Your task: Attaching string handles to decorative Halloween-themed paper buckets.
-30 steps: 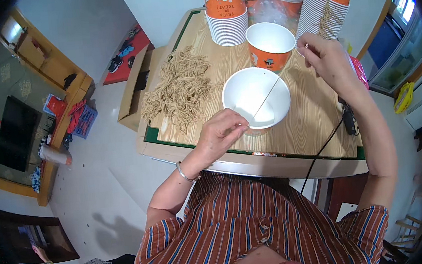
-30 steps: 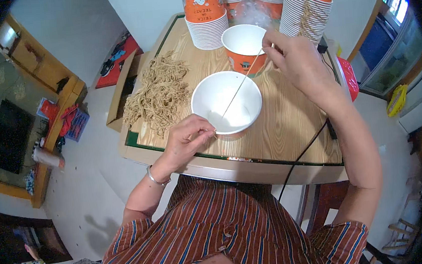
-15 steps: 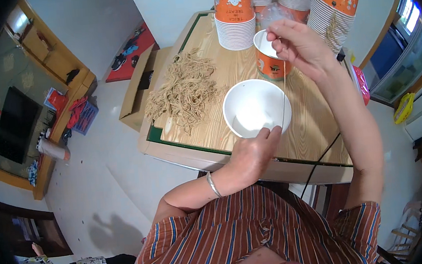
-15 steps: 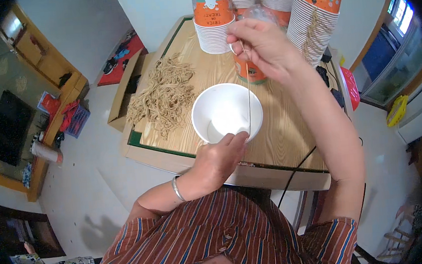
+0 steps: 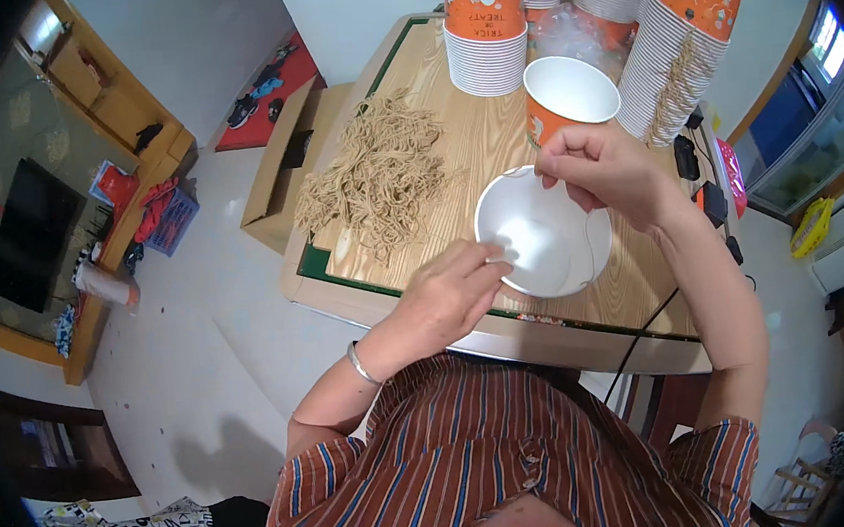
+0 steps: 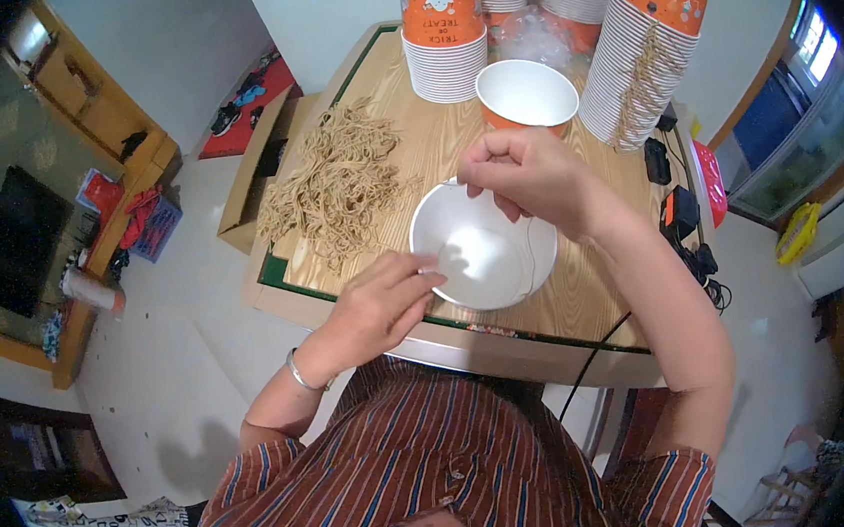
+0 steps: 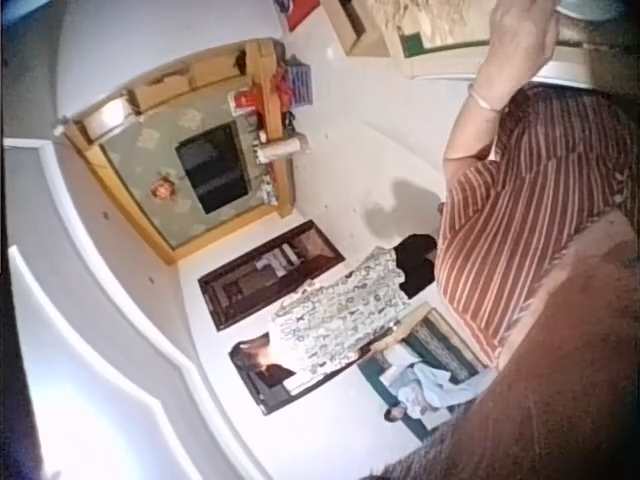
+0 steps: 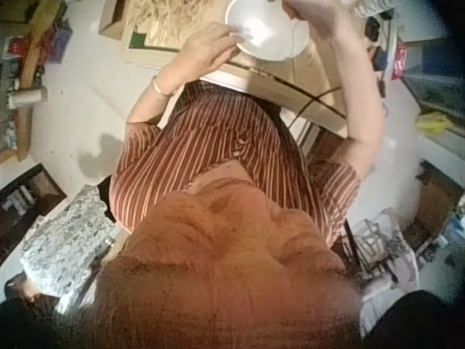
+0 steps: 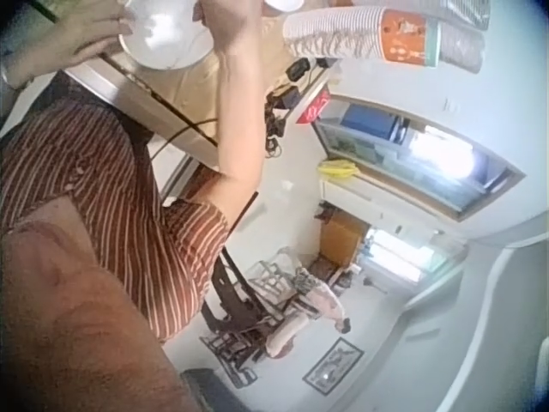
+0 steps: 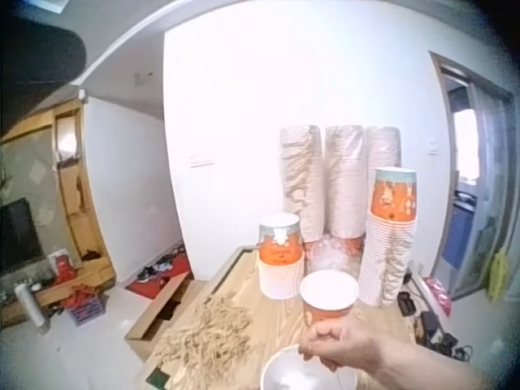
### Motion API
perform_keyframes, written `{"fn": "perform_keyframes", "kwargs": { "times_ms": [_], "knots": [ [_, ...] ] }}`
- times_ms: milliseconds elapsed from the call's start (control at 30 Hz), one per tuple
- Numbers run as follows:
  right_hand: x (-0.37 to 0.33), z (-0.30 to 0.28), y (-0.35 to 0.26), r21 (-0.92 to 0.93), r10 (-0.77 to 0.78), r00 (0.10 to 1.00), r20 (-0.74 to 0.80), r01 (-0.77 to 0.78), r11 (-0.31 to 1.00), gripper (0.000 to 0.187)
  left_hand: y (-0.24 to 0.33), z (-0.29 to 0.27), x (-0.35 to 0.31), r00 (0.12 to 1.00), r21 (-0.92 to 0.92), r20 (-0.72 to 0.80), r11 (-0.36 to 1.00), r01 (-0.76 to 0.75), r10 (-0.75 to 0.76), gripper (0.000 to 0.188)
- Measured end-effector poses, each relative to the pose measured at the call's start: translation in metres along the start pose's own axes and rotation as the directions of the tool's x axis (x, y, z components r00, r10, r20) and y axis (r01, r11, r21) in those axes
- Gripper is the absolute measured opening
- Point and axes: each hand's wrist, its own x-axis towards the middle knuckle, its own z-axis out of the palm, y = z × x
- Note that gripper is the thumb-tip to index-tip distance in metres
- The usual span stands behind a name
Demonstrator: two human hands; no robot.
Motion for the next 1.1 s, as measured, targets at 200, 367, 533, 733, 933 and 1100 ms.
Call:
{"fn": "perform_keyframes", "kwargs": {
  "times_ms": [200, 367, 533, 733, 933, 1100],
  "knots": [
    [-0.012, -0.001, 0.001, -0.031, -0.021, 1.0, 0.014, 0.021, 0.999, 0.013, 0.03, 0.018, 0.003, 0.998, -0.206, 0.043, 0.977, 0.046, -0.038, 0.026],
    [-0.022, -0.004, -0.001, -0.047, -0.025, 0.998, 0.064, 0.028, 0.999, 0.013, 0.005, 0.005, 0.024, 0.889, -0.31, -0.251, 0.902, 0.301, -0.383, 0.034],
    [-0.023, -0.005, -0.004, 0.015, -0.122, 0.988, 0.099, 0.121, 0.993, 0.014, -0.044, 0.015, 0.067, 0.98, -0.258, -0.156, 0.963, 0.08, -0.123, 0.024],
    [-0.037, -0.029, 0.009, 0.091, -0.115, 0.988, -0.107, 0.125, 0.988, 0.016, -0.067, -0.008, 0.048, 0.945, -0.501, 0.152, 0.802, 0.326, -0.289, 0.017],
    [-0.037, -0.02, 0.044, -0.207, -0.152, 0.988, -0.042, 0.14, 0.968, 0.013, -0.066, -0.024, 0.042, 0.888, -0.376, 0.191, 0.804, 0.46, -0.419, 0.019],
    [-0.042, -0.001, 0.028, -0.49, -0.17, 0.981, 0.091, 0.193, 0.85, 0.014, -0.057, -0.02, 0.056, 0.971, -0.224, 0.049, 0.945, 0.239, -0.234, 0.015]
  ]
}}
